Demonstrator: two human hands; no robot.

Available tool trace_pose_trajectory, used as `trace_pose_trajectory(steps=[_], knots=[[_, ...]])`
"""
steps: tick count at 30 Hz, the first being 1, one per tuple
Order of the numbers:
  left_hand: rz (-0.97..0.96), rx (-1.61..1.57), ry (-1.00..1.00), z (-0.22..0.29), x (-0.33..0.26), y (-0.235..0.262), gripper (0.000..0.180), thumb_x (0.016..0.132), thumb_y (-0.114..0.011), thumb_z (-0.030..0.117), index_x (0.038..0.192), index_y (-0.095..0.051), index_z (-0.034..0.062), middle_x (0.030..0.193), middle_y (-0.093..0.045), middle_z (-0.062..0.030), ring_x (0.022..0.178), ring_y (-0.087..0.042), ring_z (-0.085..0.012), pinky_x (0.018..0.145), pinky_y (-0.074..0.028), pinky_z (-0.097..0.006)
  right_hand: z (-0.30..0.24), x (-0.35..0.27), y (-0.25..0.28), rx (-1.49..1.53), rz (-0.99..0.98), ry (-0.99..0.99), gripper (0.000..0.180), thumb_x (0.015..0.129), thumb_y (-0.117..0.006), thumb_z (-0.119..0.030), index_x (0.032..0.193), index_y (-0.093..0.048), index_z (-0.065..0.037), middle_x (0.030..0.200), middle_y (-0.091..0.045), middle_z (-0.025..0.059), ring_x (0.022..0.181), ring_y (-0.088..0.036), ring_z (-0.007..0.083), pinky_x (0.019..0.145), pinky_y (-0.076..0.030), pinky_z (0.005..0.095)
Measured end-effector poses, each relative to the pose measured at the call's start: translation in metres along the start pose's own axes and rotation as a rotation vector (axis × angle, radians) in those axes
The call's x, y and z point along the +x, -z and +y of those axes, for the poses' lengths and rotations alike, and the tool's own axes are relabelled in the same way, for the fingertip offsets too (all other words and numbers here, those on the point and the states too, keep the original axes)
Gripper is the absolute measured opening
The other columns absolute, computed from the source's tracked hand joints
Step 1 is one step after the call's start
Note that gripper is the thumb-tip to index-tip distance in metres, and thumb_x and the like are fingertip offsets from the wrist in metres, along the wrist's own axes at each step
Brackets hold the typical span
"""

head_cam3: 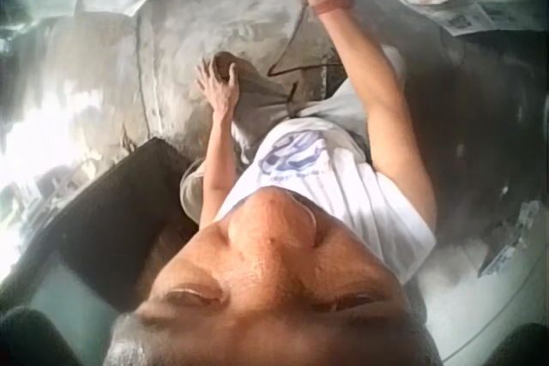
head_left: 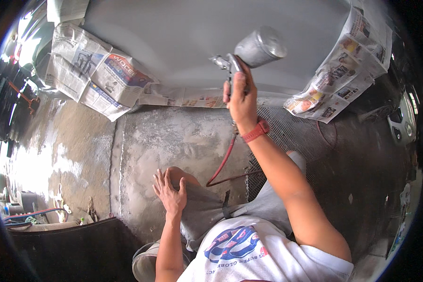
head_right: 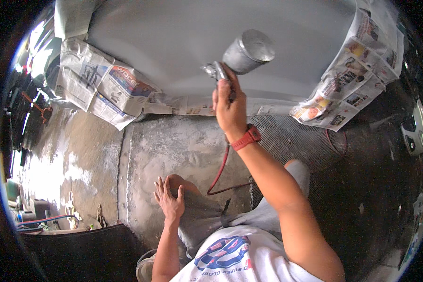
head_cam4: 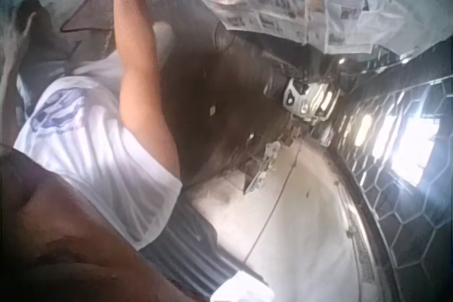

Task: The person uses a spray gun to apply paint to a car hood that is covered with newspaper. They move around the hood, spraying different sections, then walk away from the car toward the back of the garage.

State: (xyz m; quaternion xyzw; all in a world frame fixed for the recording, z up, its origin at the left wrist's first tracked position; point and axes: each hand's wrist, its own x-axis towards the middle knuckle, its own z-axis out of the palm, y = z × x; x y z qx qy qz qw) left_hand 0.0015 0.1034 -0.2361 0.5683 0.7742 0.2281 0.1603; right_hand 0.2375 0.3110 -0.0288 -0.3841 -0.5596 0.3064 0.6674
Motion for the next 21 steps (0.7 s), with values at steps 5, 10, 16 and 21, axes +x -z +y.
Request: trace_pose_trajectory(steps=[5,10,16,21], knots=[[0.007,-0.006,0.018,-0.004,-0.004,0.003,0.070,0.098,-0.064,0.048,0.155,-0.046,0.0122,0.169,-0.030,-0.0189,0.160,-0.018,-0.0403,0.128,-0.011,-0.059,0.027,0.004,-0.057,-0.107,-0.084,0.067,0.046,0.112,-0.047,-0.038,0.147,-0.055,-0.010,0.063,-0.057,0.0068,0.056,-0.057,0.0152,0.056,-0.046,0.0333],[0.009,0.027,0.026,-0.006,-0.007,0.005,0.067,0.101,-0.062,0.049,0.157,-0.046,0.0144,0.171,-0.028,-0.0147,0.160,-0.018,-0.0368,0.128,-0.011,-0.058,0.026,0.005,-0.082,0.025,-0.204,-0.028,0.047,0.111,-0.051,-0.040,0.147,-0.056,-0.010,0.066,-0.058,0.0076,0.058,-0.058,0.0156,0.056,-0.046,0.0336],[0.014,0.004,0.034,-0.007,-0.007,0.006,0.070,0.098,-0.065,0.046,0.156,-0.045,0.0117,0.170,-0.028,-0.0184,0.160,-0.017,-0.0402,0.128,-0.011,-0.059,0.040,-0.005,-0.026,-0.007,-0.097,-0.062,0.044,0.112,-0.050,-0.034,0.148,-0.056,-0.009,0.071,-0.056,-0.0027,0.063,-0.052,0.0067,0.059,-0.045,0.0274],[0.010,-0.002,0.023,-0.005,-0.005,0.006,0.070,0.098,-0.066,0.044,0.157,-0.045,0.0128,0.170,-0.029,-0.0182,0.160,-0.017,-0.0401,0.128,-0.011,-0.060,0.022,-0.024,0.055,-0.100,0.095,-0.080,0.047,0.113,-0.046,-0.037,0.151,-0.052,-0.009,0.077,-0.059,-0.0008,0.061,-0.050,0.0057,0.052,-0.041,0.0251]])
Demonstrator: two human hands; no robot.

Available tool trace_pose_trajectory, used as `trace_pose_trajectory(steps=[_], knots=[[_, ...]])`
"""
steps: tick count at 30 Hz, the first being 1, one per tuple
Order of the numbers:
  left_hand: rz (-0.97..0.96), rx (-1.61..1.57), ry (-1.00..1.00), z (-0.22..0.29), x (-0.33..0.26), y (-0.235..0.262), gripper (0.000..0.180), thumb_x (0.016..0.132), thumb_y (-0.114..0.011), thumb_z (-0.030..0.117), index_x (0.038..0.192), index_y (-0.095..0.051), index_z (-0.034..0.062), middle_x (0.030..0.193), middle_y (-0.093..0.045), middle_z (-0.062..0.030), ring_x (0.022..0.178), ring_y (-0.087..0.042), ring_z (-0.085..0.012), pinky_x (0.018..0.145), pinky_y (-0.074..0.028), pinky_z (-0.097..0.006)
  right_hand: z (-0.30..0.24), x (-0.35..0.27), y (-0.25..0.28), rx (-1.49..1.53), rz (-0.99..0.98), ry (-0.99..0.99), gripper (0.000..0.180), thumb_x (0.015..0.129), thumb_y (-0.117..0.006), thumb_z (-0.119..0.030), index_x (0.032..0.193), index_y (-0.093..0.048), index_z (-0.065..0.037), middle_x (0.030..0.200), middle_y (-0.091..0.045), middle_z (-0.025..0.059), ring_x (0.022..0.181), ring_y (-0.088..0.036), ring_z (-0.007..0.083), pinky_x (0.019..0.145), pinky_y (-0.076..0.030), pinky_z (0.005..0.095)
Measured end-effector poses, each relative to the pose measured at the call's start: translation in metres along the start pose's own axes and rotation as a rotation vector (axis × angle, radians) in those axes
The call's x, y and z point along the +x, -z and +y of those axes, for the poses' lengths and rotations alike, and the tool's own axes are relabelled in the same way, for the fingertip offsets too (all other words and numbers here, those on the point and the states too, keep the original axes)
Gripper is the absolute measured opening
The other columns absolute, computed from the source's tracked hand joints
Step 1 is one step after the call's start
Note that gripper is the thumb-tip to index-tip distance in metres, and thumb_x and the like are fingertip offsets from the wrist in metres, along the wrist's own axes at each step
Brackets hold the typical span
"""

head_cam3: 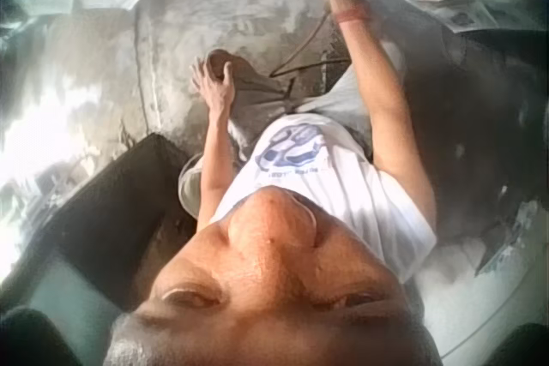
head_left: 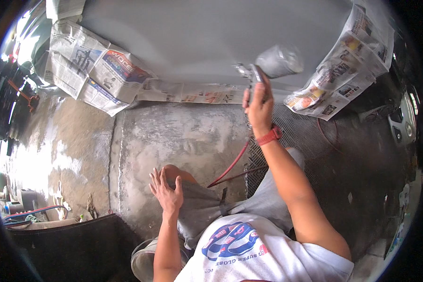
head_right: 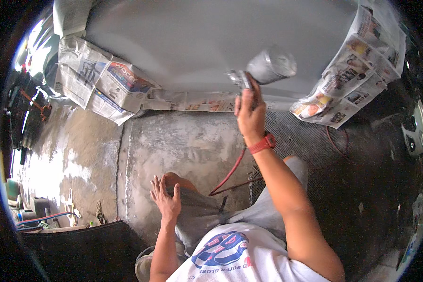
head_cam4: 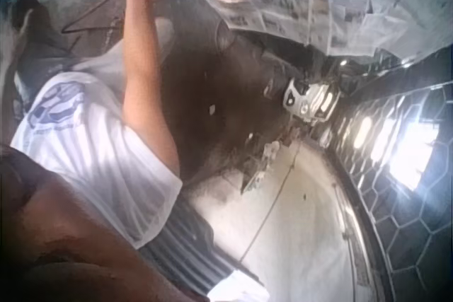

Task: The person uses a spray gun to apply paint to a car hood that is covered with newspaper. They move around the hood, spraying different sections, then walk away from the car toward the back of the garage.

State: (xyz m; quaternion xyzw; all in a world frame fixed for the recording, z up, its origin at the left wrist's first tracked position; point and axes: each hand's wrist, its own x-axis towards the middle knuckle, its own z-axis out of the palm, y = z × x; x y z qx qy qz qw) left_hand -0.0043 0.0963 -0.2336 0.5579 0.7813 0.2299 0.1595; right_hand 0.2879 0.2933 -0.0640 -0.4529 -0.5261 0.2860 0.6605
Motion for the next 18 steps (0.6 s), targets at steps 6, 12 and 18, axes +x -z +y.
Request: trace_pose_trajectory(steps=[6,12,18], knots=[[-0.009,0.008,-0.016,0.005,0.005,-0.005,0.069,0.099,-0.065,0.044,0.157,-0.044,0.0134,0.170,-0.029,-0.0184,0.160,-0.018,-0.0398,0.128,-0.011,-0.060,-0.003,-0.003,0.087,-0.089,0.158,-0.019,0.054,0.114,-0.034,-0.044,0.153,-0.046,-0.008,0.076,-0.056,0.0044,0.053,-0.052,0.0097,0.041,-0.038,0.0216],[-0.038,0.047,-0.026,0.015,0.009,-0.010,0.068,0.100,-0.064,0.045,0.157,-0.044,0.0134,0.170,-0.029,-0.0182,0.159,-0.020,-0.0402,0.128,-0.011,-0.059,0.004,0.000,0.150,-0.094,0.306,-0.005,0.052,0.113,-0.037,-0.044,0.151,-0.048,-0.009,0.074,-0.057,0.0044,0.051,-0.051,0.0111,0.042,-0.037,0.0219],[-0.038,0.045,-0.037,0.017,0.009,-0.012,0.069,0.100,-0.064,0.046,0.157,-0.044,0.0134,0.170,-0.029,-0.0181,0.159,-0.020,-0.0401,0.128,-0.011,-0.059,0.004,0.009,0.190,-0.117,0.444,-0.020,0.053,0.113,-0.036,-0.051,0.120,-0.054,-0.001,0.074,-0.056,0.0055,0.053,-0.055,0.0141,0.041,-0.041,0.0255]])
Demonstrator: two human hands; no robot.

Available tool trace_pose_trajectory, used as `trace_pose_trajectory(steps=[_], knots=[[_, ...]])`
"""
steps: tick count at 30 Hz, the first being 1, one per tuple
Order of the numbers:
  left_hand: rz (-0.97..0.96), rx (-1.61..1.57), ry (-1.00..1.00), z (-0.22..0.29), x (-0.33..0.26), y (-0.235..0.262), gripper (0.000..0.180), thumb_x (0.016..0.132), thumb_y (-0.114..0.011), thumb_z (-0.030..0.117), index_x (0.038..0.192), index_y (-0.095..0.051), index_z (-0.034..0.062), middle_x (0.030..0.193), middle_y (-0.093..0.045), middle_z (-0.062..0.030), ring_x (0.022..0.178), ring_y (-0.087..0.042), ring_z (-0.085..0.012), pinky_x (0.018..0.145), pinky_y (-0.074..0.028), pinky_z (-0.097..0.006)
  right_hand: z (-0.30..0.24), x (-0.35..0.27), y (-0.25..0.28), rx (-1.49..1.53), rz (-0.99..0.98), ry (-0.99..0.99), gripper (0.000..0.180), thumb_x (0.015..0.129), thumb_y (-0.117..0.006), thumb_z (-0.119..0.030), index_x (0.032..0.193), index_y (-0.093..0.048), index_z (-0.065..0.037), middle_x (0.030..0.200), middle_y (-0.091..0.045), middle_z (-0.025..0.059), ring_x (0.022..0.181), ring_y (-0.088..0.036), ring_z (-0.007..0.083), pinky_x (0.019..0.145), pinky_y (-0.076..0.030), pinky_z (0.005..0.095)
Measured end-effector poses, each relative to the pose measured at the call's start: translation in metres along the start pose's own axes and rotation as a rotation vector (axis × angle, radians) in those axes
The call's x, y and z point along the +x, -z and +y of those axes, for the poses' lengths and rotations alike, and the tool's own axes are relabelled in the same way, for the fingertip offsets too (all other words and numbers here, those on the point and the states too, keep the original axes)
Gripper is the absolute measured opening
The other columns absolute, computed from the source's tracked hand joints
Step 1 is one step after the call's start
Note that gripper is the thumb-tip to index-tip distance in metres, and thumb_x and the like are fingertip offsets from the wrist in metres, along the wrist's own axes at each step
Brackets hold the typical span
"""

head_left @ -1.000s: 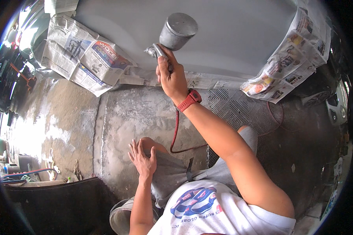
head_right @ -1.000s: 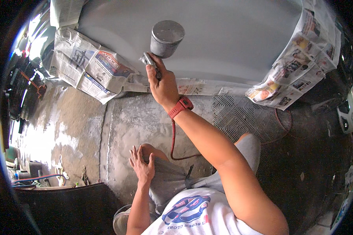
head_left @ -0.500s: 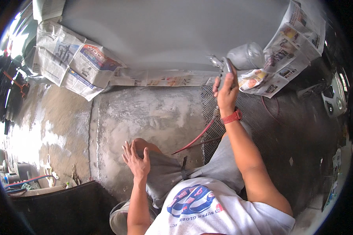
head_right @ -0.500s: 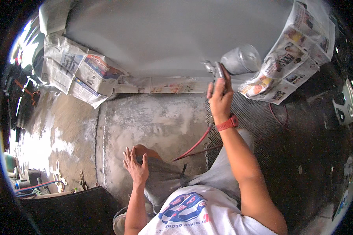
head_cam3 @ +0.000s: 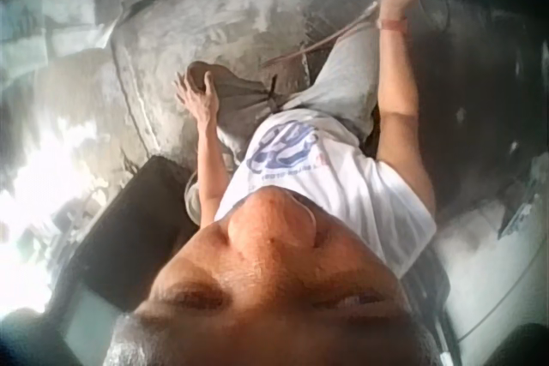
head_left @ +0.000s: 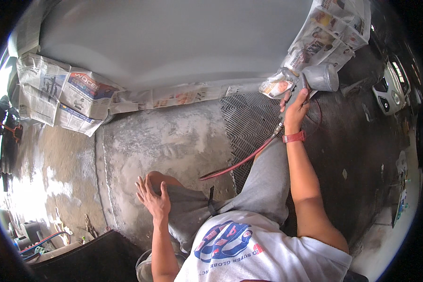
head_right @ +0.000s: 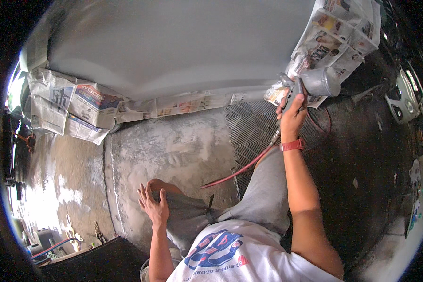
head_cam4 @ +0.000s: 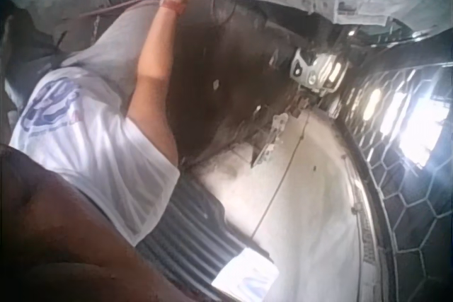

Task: The person uses a spray gun to apply paint to a car hood that is covered with newspaper. They move around the hood, spraying different sections, then walk away from the car toward the back of the garage.

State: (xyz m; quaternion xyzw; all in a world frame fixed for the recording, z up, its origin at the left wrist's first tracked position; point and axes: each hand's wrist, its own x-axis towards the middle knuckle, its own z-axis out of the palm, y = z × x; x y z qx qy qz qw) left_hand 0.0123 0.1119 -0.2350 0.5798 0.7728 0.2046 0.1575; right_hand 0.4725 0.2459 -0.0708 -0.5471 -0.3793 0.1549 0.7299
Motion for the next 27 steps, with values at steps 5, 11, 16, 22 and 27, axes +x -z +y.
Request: trace_pose_trajectory(steps=[5,11,16,22,27], knots=[[-0.002,0.010,0.010,0.003,-0.001,0.003,0.069,0.100,-0.064,0.046,0.158,-0.043,0.0134,0.170,-0.029,-0.0182,0.159,-0.019,-0.0403,0.128,-0.011,-0.059,0.006,0.019,0.012,-0.089,0.183,0.027,0.050,0.113,-0.038,-0.049,0.117,-0.053,-0.001,0.076,-0.059,0.0058,0.054,-0.058,0.0148,0.041,-0.042,0.0257],[0.077,0.107,-0.161,0.018,-0.004,0.008,0.068,0.099,-0.066,0.041,0.157,-0.044,0.0115,0.168,-0.033,-0.0182,0.159,-0.020,-0.0403,0.128,-0.011,-0.059,0.016,-0.001,-0.007,0.037,0.028,-0.087,0.053,0.113,-0.038,-0.049,0.129,-0.057,-0.002,0.074,-0.057,0.0040,0.051,-0.053,0.0125,0.041,-0.039,0.0236],[-0.185,-0.484,-0.362,0.109,0.016,0.004,0.055,0.098,-0.070,0.032,0.145,-0.058,0.0048,0.149,-0.058,-0.0188,0.142,-0.051,-0.0382,0.119,-0.036,-0.047,0.010,-0.054,-0.062,0.044,-0.253,-0.032,0.055,0.114,-0.038,-0.045,0.154,-0.045,-0.008,0.088,-0.070,0.0086,0.066,-0.067,0.0152,0.043,-0.043,0.0222],[-0.882,-1.358,-0.064,0.195,0.059,-0.053,0.035,0.109,-0.060,0.033,0.130,-0.067,0.0054,0.122,-0.070,-0.0025,0.110,-0.065,-0.0141,0.100,-0.050,-0.033,-0.005,-0.104,-0.121,0.071,-0.272,-0.077,0.051,0.114,-0.042,-0.036,0.157,-0.043,-0.008,0.101,-0.071,0.0095,0.079,-0.069,0.0153,0.049,-0.045,0.0228],[-0.891,-1.464,-0.048,0.181,0.074,-0.063,0.032,0.108,-0.063,0.032,0.129,-0.065,0.0084,0.116,-0.069,0.0030,0.101,-0.064,-0.0095,0.094,-0.051,-0.032,-0.002,-0.122,-0.152,0.121,-0.328,-0.025,0.051,0.114,-0.043,-0.037,0.155,-0.046,-0.008,0.091,-0.063,0.0039,0.066,-0.056,0.0085,0.051,-0.042,0.0216]])
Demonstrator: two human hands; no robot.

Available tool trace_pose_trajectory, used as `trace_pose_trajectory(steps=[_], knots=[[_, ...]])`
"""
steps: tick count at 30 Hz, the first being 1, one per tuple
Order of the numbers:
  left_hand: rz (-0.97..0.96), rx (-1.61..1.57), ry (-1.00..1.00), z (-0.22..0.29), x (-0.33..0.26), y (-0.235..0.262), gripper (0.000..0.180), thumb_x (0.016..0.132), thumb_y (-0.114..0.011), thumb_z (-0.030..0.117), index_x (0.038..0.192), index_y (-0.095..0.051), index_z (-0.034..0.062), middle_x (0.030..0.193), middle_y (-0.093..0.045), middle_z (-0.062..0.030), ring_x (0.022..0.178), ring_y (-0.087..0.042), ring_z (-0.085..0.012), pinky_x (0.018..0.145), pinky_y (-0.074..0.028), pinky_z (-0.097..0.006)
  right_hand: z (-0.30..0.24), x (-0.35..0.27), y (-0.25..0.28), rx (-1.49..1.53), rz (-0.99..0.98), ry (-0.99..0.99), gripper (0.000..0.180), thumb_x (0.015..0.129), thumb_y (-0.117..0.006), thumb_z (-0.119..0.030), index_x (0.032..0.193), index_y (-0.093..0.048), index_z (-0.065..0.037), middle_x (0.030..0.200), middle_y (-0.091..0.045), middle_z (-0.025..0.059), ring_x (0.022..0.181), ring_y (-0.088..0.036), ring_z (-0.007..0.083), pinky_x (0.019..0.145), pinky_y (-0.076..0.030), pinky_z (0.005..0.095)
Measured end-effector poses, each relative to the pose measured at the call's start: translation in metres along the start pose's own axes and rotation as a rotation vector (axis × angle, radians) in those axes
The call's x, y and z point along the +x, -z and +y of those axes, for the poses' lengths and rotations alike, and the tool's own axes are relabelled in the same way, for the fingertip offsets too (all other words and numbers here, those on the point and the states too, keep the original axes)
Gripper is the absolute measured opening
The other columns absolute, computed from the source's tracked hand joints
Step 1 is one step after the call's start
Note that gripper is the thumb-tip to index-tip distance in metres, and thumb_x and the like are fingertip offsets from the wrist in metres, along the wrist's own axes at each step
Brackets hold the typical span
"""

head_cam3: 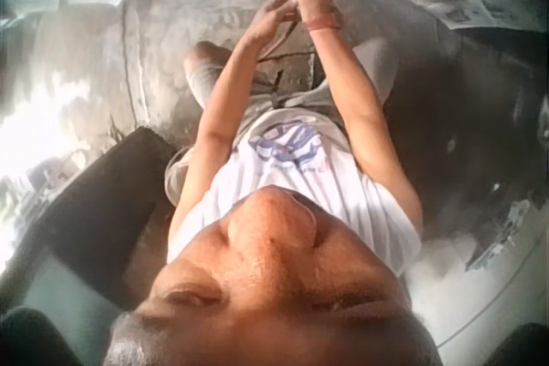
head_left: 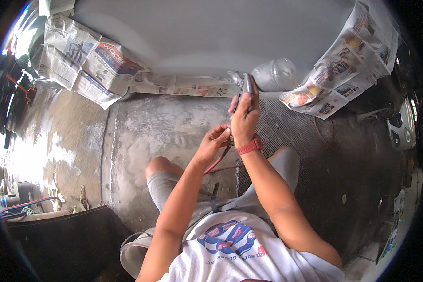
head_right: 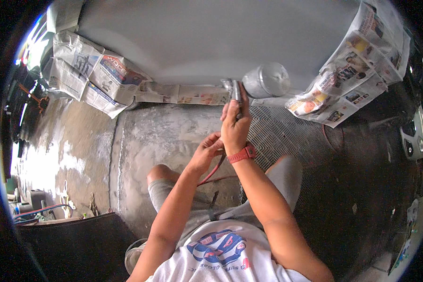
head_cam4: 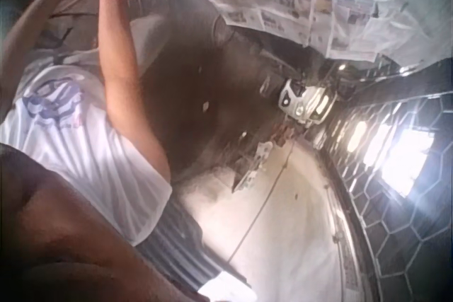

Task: The person uses a spray gun to apply paint to a car hood that is covered with newspaper. They move around the hood, spraying different sections, then walk away from the car toward the back of the garage.

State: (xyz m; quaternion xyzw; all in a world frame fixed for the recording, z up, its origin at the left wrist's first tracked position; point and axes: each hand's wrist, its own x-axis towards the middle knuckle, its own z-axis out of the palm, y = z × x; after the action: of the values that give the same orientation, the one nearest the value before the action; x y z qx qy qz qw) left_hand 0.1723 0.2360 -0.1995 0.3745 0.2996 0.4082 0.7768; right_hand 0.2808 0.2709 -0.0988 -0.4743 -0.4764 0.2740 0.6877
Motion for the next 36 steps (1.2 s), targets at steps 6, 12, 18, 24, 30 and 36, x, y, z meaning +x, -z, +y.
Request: trace_pose_trajectory(steps=[6,12,18,24,30,36], knots=[[0.058,-0.100,-0.183,0.001,-0.003,0.028,0.023,0.107,-0.063,0.022,0.126,-0.065,0.0084,0.116,-0.070,0.0028,0.104,-0.065,-0.0104,0.096,-0.049,-0.032,0.018,-0.001,-0.039,-0.031,-0.181,0.090,0.049,0.111,-0.050,-0.032,0.153,-0.050,-0.008,0.090,-0.065,0.0045,0.069,-0.055,0.0106,0.063,-0.048,0.0273],[0.070,-0.119,-0.253,-0.003,0.002,0.031,0.018,0.105,-0.065,0.017,0.119,-0.068,0.0063,0.108,-0.071,0.0026,0.099,-0.064,-0.0097,0.093,-0.048,-0.030,-0.003,-0.002,-0.045,0.146,-0.272,-0.063,0.046,0.110,-0.054,-0.028,0.152,-0.052,-0.009,0.074,-0.055,-0.0026,0.064,-0.053,0.0064,0.059,-0.048,0.0243],[-0.009,-0.074,-0.181,-0.029,0.015,0.007,0.016,0.107,-0.063,0.016,0.118,-0.068,0.0059,0.103,-0.069,0.0036,0.093,-0.061,-0.0080,0.084,-0.048,-0.026,0.016,-0.010,0.002,0.021,-0.093,-0.060,0.046,0.112,-0.049,-0.027,0.153,-0.051,-0.008,0.077,-0.058,-0.0004,0.064,-0.053,0.0085,0.058,-0.048,0.0252],[-0.062,0.056,-0.077,-0.050,0.004,0.004,0.042,0.110,-0.056,0.037,0.140,-0.058,0.0076,0.130,-0.065,-0.0026,0.117,-0.059,-0.0145,0.102,-0.046,-0.035,0.025,-0.021,0.030,-0.042,0.017,-0.147,0.044,0.111,-0.048,-0.024,0.153,-0.050,-0.008,0.076,-0.060,0.0015,0.063,-0.055,0.0105,0.060,-0.049,0.0274],[0.121,0.200,0.087,-0.061,-0.020,0.029,0.061,0.110,-0.048,0.051,0.156,-0.044,0.0107,0.153,-0.053,-0.0094,0.137,-0.051,-0.0247,0.117,-0.039,-0.042,0.044,-0.021,0.054,-0.022,-0.098,-0.145,0.046,0.113,-0.045,-0.030,0.153,-0.050,-0.009,0.077,-0.059,-0.0002,0.059,-0.052,0.0084,0.054,-0.045,0.0256],[0.185,0.362,0.098,-0.067,-0.013,0.021,0.062,0.110,-0.051,0.047,0.158,-0.042,0.0092,0.156,-0.051,-0.0110,0.140,-0.050,-0.0271,0.119,-0.038,-0.043,0.080,-0.022,0.098,-0.074,0.017,-0.142,0.050,0.112,-0.045,-0.030,0.156,-0.044,-0.006,0.092,-0.060,0.0040,0.070,-0.056,0.0121,0.065,-0.049,0.0285]])
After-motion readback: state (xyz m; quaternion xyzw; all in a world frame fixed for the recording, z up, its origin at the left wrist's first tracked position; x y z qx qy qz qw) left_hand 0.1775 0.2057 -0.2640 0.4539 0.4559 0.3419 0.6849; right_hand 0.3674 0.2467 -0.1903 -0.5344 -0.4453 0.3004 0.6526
